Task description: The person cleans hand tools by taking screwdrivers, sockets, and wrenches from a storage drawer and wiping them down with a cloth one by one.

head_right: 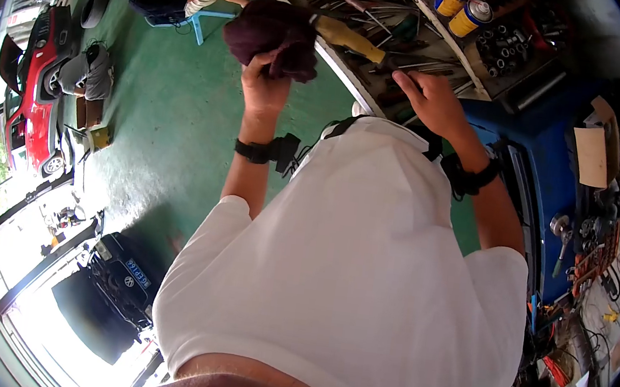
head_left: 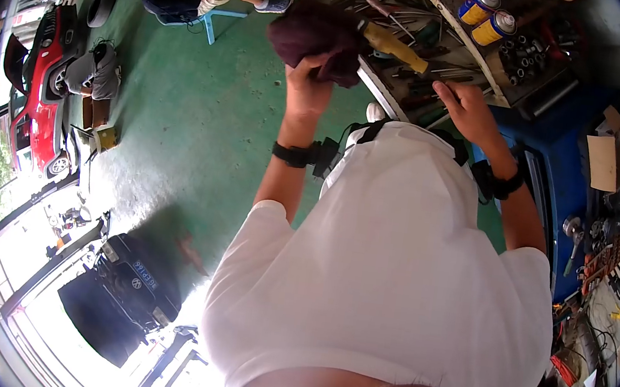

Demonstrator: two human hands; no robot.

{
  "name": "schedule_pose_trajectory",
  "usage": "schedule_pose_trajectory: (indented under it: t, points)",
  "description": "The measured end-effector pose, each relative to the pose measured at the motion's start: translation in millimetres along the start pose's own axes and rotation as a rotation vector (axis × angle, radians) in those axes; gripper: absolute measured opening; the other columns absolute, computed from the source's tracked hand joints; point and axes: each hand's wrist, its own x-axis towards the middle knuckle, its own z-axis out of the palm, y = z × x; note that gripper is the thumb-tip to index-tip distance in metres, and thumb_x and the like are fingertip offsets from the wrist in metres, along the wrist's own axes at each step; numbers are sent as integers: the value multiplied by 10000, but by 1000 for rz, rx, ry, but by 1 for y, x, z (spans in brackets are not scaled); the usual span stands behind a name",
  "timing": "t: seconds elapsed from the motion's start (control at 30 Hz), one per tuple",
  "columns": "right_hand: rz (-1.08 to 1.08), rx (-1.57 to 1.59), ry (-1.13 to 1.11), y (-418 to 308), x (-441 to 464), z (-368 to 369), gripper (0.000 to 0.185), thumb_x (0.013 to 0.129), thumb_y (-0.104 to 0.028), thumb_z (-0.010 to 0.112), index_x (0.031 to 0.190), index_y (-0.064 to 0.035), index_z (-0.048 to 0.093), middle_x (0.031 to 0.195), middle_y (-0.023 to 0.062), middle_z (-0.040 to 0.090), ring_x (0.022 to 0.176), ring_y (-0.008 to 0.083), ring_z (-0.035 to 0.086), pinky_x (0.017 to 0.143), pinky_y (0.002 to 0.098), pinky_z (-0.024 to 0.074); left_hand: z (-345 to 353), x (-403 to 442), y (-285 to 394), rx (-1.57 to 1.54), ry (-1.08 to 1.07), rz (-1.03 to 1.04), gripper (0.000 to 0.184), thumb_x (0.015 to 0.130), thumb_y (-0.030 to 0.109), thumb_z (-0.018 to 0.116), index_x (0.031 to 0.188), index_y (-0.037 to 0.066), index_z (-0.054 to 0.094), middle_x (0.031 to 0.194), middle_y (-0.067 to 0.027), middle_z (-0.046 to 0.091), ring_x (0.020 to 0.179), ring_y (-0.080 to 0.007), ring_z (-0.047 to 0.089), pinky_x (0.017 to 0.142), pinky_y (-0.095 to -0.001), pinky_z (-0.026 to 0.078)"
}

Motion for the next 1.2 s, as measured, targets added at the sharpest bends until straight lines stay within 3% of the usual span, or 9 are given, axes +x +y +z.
schedule_pose_trajectory:
  t: [0.07, 0.17, 0.27, 0.37, 0.6, 0.67, 0.83, 0.9, 1.2]
  points:
    - [-92, -135, 24, 4, -2, -1, 440, 1033, -311, 579, 794, 52, 513, 591, 137, 410, 551, 187, 355, 542, 378, 341, 11, -1, 13, 38, 60, 0, 352, 769, -32, 609, 1121, -24, 602, 1128, -82, 642, 1041, -249, 635, 955, -385, 508]
    - [-92, -385, 4, 19, -1, 8, 431, 1024, -326, 572, 793, 38, 573, 613, 211, 536, 535, 326, 521, 547, 426, 400, -17, 8, 0, 970, -438, 171, 355, 740, -73, 587, 1081, -29, 674, 1120, -119, 657, 1090, -285, 626, 985, -355, 478]
    - [-16, -620, -76, 7, 8, 18, 433, 993, -402, 571, 785, -36, 668, 686, 200, 650, 670, 422, 659, 582, 485, 523, 27, 2, -4, 1542, -723, 533, 667, 607, -40, 645, 1260, 98, 643, 1144, -146, 661, 1080, -379, 625, 959, -442, 517]
    - [-88, -734, -130, 8, 11, 21, 424, 970, -422, 589, 775, -56, 677, 676, 185, 662, 668, 398, 679, 594, 491, 549, 21, -6, -31, 1641, -814, 350, 689, 640, 4, 670, 1314, 139, 618, 1157, -126, 644, 1112, -324, 614, 953, -476, 515]
    - [-76, -836, -214, 21, 5, 20, 467, 973, -454, 568, 757, -51, 665, 681, 172, 667, 662, 387, 677, 589, 481, 545, -16, -3, -48, 1709, -784, 106, 630, 642, 34, 708, 1251, 184, 656, 1130, -66, 667, 1071, -305, 640, 888, -450, 541]
    - [-15, -657, -179, 41, -5, 12, 494, 982, -474, 552, 752, -49, 659, 657, 162, 651, 652, 391, 658, 582, 483, 528, -46, 5, -42, 1829, -652, 320, 486, 660, 26, 695, 1129, 154, 692, 1083, -61, 686, 1026, -298, 664, 835, -433, 560]
    - [99, -626, -176, 66, -17, -24, 510, 975, -498, 556, 757, -48, 656, 638, 165, 626, 634, 386, 637, 580, 491, 507, -106, 1, 1, 1838, -165, 187, 299, 687, -17, 677, 975, 61, 684, 1063, -100, 698, 930, -313, 693, 799, -426, 568]
    - [136, -610, -172, 73, -22, -20, 500, 968, -496, 568, 761, -49, 657, 636, 166, 621, 631, 379, 636, 581, 493, 504, -117, -5, 7, 1503, 107, -212, 419, 705, 2, 682, 1120, 58, 656, 1080, -160, 709, 963, -336, 711, 837, -431, 559]
    - [-208, -474, -148, 173, 40, 78, 277, 850, -369, 667, 857, -97, 721, 713, 142, 676, 701, 382, 662, 636, 486, 535, -123, -25, -69, 1070, -109, -221, 801, 684, -41, 677, 1444, 121, 483, 1266, -159, 643, 1132, -286, 651, 991, -381, 509]
